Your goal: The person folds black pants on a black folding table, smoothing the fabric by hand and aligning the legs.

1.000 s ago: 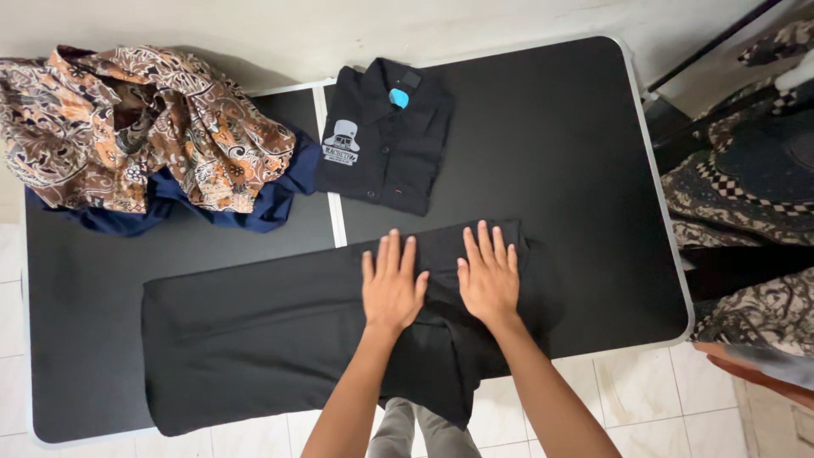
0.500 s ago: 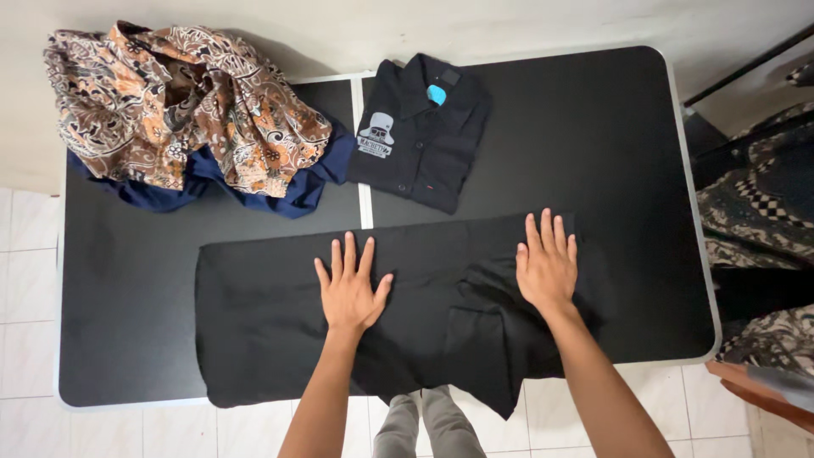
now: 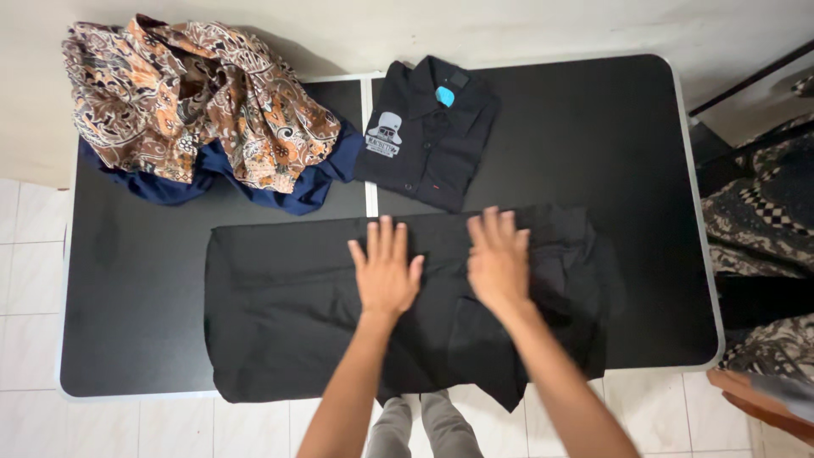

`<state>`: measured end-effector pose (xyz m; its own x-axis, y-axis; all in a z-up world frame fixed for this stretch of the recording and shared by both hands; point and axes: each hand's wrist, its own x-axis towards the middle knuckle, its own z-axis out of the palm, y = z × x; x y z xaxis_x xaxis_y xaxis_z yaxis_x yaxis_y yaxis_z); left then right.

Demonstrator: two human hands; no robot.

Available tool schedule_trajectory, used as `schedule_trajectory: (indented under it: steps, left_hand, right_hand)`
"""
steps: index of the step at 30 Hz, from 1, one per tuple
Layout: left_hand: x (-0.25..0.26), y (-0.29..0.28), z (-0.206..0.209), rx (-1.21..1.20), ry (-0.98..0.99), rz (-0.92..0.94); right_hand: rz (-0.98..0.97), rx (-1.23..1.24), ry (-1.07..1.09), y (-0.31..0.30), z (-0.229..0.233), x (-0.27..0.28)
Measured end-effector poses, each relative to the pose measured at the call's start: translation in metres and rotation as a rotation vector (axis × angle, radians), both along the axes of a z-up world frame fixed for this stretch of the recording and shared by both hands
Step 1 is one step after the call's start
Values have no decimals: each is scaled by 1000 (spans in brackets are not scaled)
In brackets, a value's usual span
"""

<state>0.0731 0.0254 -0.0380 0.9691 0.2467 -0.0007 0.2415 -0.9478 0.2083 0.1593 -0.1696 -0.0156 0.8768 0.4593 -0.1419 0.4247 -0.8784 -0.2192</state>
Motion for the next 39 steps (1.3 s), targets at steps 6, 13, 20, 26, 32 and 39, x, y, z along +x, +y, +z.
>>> schedule_trajectory:
  steps: [6,13,20,26,32,39]
  left_hand:
    - [15,-32,-18,-22,-66,-69]
    - [-5,40,9,-59,67,19]
    - [-57,156,4,34,128,174]
    - [-81,207,-6,62,108,188]
    - [-79,238,-7,60,144,180]
    - [-77,244,0,65,109,197]
  right_hand:
    - [40,171,-59,38,-28,-27]
    - [50,97,-88,41,-23,-24]
    - [31,23,-99,45,-25,-31]
    - [42,-17,-149,53,-31,-35]
    - [35,1,-141,81,-34,-39]
    - [0,18,-105,99,-29,-34]
